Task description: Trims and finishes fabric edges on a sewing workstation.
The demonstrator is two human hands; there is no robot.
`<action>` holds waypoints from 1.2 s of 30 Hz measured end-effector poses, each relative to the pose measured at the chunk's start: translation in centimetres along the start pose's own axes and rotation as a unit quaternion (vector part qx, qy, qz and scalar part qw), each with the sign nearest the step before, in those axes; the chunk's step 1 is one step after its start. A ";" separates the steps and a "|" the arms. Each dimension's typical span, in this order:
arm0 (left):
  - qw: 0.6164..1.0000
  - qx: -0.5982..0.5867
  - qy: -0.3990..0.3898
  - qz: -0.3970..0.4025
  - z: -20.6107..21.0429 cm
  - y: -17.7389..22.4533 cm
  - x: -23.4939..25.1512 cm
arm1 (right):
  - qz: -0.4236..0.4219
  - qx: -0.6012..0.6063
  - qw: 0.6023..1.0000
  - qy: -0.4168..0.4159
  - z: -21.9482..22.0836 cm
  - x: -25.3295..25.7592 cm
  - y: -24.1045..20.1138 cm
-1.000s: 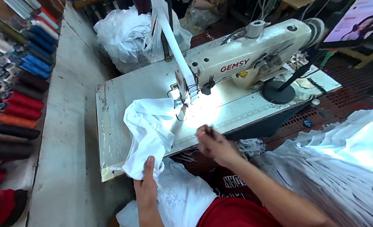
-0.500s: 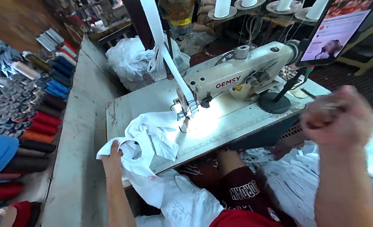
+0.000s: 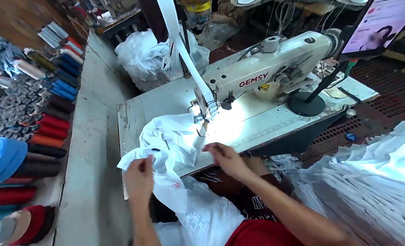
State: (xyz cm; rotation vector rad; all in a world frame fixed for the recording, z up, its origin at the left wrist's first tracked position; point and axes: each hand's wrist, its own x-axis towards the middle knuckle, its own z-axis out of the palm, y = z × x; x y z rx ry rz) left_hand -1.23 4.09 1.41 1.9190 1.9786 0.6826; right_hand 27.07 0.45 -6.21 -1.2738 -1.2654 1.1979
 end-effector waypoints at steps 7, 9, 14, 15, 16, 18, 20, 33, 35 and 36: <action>0.986 -0.138 -0.097 -0.013 7.7 -1.0 2.5 | -0.002 -0.122 0.978 -0.169 8.3 5.3 0.7; 0.978 -0.200 -0.059 -0.011 7.7 -1.1 2.0 | -0.017 -0.097 0.982 -0.162 6.9 3.7 -0.1; 0.946 -0.324 -0.026 -0.015 8.1 -0.4 1.7 | -0.056 -0.017 0.998 -0.021 0.9 0.7 -0.7; 0.940 -0.340 -0.022 -0.014 8.2 0.1 1.7 | -0.065 -0.005 0.998 0.010 -0.4 0.4 -0.6; 0.935 -0.354 -0.020 -0.011 8.2 0.5 1.8 | -0.076 0.006 0.996 0.041 -1.8 0.1 -0.4; 0.922 -0.387 -0.017 0.001 8.3 1.2 1.9 | -0.090 0.013 0.990 0.105 -4.6 -0.6 -0.2; 0.898 -0.439 -0.021 0.001 8.3 2.1 1.5 | -0.090 0.009 0.981 0.169 -7.6 -1.4 -0.2; 0.657 -0.740 -0.003 -0.141 9.6 9.0 -6.7 | -0.061 -0.324 0.936 0.123 -7.6 -5.3 -3.7; 0.665 -0.735 0.015 -0.128 10.1 9.2 -7.5 | -0.129 -0.313 0.938 0.076 -4.5 -5.6 -4.2; 0.673 -0.729 0.024 -0.123 10.3 9.4 -7.7 | -0.169 -0.308 0.934 0.069 -3.2 -5.6 -4.1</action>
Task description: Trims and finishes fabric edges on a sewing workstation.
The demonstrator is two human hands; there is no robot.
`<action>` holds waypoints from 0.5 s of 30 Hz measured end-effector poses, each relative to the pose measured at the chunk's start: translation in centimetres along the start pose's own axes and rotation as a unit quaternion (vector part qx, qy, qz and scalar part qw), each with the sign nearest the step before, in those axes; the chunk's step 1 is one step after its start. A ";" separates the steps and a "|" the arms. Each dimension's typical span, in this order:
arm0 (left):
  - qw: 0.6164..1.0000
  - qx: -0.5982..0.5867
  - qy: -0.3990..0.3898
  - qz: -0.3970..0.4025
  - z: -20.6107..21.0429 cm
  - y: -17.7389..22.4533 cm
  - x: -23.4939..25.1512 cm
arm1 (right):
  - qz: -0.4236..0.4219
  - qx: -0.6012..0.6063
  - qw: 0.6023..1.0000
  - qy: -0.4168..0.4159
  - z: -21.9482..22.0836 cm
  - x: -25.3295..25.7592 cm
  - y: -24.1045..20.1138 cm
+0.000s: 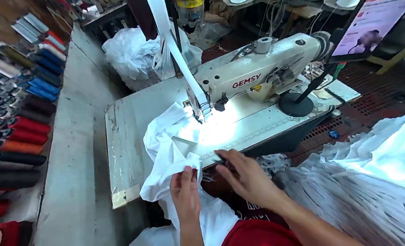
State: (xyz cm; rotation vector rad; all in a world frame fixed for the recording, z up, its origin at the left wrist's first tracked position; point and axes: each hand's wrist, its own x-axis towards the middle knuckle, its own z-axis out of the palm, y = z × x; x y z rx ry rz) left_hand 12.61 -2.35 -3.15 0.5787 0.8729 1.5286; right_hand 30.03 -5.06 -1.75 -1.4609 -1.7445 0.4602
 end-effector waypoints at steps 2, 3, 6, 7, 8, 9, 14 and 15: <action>1.000 0.010 -0.003 0.020 -0.1 -0.4 -0.3 | -0.054 -0.011 0.998 0.030 1.8 0.2 -0.9; 1.000 0.014 -0.007 0.026 -0.2 -0.5 -0.4 | -0.067 -0.024 0.997 0.044 2.3 0.4 -1.2; 0.999 0.023 -0.018 0.037 -0.7 -0.6 -0.5 | -0.071 -0.045 0.995 0.062 3.0 0.7 -1.4; 0.999 0.021 -0.021 0.039 -0.8 -0.7 -0.5 | -0.071 -0.047 0.994 0.062 3.1 0.7 -1.4; 0.999 0.020 -0.023 0.041 -0.9 -0.7 -0.5 | -0.071 -0.048 0.994 0.063 3.2 0.7 -1.4; 0.999 0.021 -0.026 0.043 -1.0 -0.7 -0.6 | -0.071 -0.050 0.994 0.062 3.2 0.7 -1.4; 0.998 0.028 -0.042 0.044 -1.1 -1.0 -0.5 | -0.068 -0.056 0.994 0.057 3.4 0.6 -1.3; 0.998 0.028 -0.044 0.042 -1.2 -1.0 -0.6 | -0.067 -0.057 0.995 0.056 3.4 0.6 -1.3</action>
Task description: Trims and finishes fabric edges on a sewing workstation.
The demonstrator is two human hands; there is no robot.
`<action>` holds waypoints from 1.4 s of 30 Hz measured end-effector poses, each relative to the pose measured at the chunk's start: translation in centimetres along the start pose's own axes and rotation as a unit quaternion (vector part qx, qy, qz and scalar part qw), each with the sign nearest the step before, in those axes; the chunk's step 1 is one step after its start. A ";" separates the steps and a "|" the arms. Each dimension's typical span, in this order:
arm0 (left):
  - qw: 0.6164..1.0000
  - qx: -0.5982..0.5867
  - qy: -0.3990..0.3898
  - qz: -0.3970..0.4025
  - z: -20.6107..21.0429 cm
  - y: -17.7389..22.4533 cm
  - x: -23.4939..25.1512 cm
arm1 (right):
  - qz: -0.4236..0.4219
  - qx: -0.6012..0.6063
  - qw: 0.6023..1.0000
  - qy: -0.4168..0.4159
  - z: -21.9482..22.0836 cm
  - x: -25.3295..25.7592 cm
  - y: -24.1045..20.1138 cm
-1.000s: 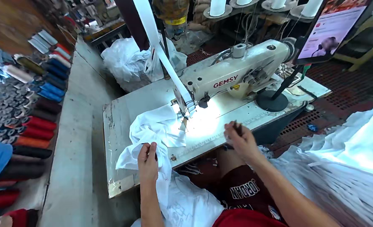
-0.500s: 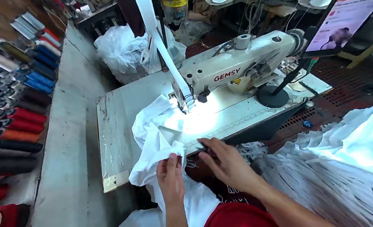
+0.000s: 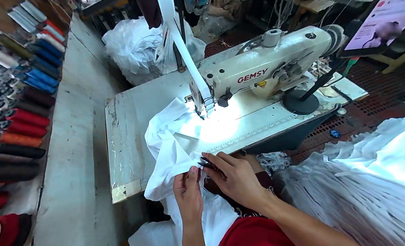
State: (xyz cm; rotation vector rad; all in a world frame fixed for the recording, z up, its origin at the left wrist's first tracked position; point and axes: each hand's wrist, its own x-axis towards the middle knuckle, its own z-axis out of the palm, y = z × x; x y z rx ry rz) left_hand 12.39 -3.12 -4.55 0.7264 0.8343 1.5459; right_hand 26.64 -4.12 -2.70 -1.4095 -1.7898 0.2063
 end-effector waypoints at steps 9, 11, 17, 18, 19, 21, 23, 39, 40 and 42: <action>0.999 0.050 -0.013 0.012 -0.3 -0.2 -0.2 | 0.013 -0.006 1.000 0.006 0.1 -0.1 -0.2; 0.997 0.076 -0.028 0.012 -0.6 -0.4 -0.1 | 0.016 0.048 0.998 0.044 0.0 0.0 -0.3; 0.998 0.059 -0.020 -0.015 -0.8 -0.3 -0.3 | 0.073 0.144 0.987 0.022 -1.0 1.0 0.6; 0.998 0.059 -0.020 -0.015 -0.8 -0.2 -0.3 | 0.092 0.172 0.981 -0.012 -0.9 1.1 0.9; 0.998 0.058 -0.020 -0.013 -0.8 -0.2 -0.3 | 0.107 0.204 0.972 -0.044 -0.7 1.1 1.1; 0.998 0.058 -0.025 -0.006 -0.8 -0.2 -0.2 | 0.122 0.261 0.953 -0.096 -0.2 1.2 1.4; 0.998 0.057 -0.033 0.000 -1.1 -0.2 -0.1 | 0.112 0.289 0.944 -0.111 0.4 1.2 1.6; 0.998 0.061 -0.028 0.011 -3.1 1.6 0.8 | 0.193 0.424 0.864 -0.193 0.1 0.6 2.0; 0.995 0.085 -0.042 0.020 -3.2 1.9 0.9 | 0.154 0.348 0.894 -0.235 0.7 0.4 1.9; 0.987 0.141 -0.072 0.042 -3.2 2.6 1.4 | 0.077 0.284 0.909 -0.297 1.4 0.3 1.6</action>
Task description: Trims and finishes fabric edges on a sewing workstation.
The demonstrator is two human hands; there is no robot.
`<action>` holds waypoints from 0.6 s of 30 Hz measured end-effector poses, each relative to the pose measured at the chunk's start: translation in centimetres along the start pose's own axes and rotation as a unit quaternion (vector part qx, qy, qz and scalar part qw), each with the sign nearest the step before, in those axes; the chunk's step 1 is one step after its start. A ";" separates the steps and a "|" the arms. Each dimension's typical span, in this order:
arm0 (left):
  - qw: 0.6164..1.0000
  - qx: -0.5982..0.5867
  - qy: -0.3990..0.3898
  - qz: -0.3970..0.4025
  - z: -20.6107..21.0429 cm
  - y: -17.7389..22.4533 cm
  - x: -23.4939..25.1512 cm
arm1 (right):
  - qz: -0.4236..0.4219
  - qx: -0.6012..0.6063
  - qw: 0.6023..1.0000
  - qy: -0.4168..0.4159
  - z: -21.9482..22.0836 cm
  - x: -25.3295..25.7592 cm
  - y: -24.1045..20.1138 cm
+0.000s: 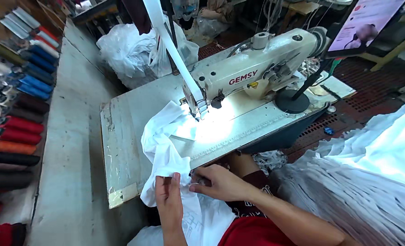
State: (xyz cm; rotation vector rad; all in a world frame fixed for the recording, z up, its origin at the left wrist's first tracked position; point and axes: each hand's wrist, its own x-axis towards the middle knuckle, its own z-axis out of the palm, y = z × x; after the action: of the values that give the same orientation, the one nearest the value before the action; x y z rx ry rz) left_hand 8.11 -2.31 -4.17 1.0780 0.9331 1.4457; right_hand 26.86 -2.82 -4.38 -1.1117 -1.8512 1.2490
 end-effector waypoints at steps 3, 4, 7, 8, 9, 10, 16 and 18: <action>0.994 0.073 -0.044 0.065 -0.5 1.7 1.8 | -0.086 0.073 0.993 -0.022 -1.0 -0.3 -0.7; 0.988 0.103 -0.052 0.098 -0.7 2.2 2.7 | -0.082 0.100 0.992 0.004 -1.9 -0.8 -1.1; 0.964 0.205 -0.044 0.164 -2.0 2.4 6.1 | -0.018 0.215 0.962 0.169 -6.3 -3.0 -1.5; 0.957 0.239 -0.034 0.163 -2.9 1.9 7.3 | -0.005 0.260 0.933 0.247 -8.4 -4.1 -1.2; 0.950 0.273 -0.019 0.153 -3.8 1.0 8.5 | -0.005 0.293 0.897 0.330 -11.1 -5.7 -0.6; 0.942 0.305 -0.001 0.142 -5.0 0.0 9.5 | -0.026 0.310 0.859 0.406 -14.1 -7.7 0.3; 0.868 0.481 0.072 0.105 -9.2 -5.7 11.1 | -0.112 0.266 0.665 0.688 -21.6 -13.5 1.9; 0.848 0.514 0.073 0.109 -8.7 -5.8 10.9 | 0.008 0.213 0.754 0.622 -16.6 -8.8 0.8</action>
State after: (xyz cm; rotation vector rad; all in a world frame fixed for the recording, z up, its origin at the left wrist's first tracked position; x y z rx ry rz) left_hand 1.08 9.29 -10.73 1.9042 1.8428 1.1769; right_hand 45.03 -3.95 0.25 -1.2000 -0.4964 0.5381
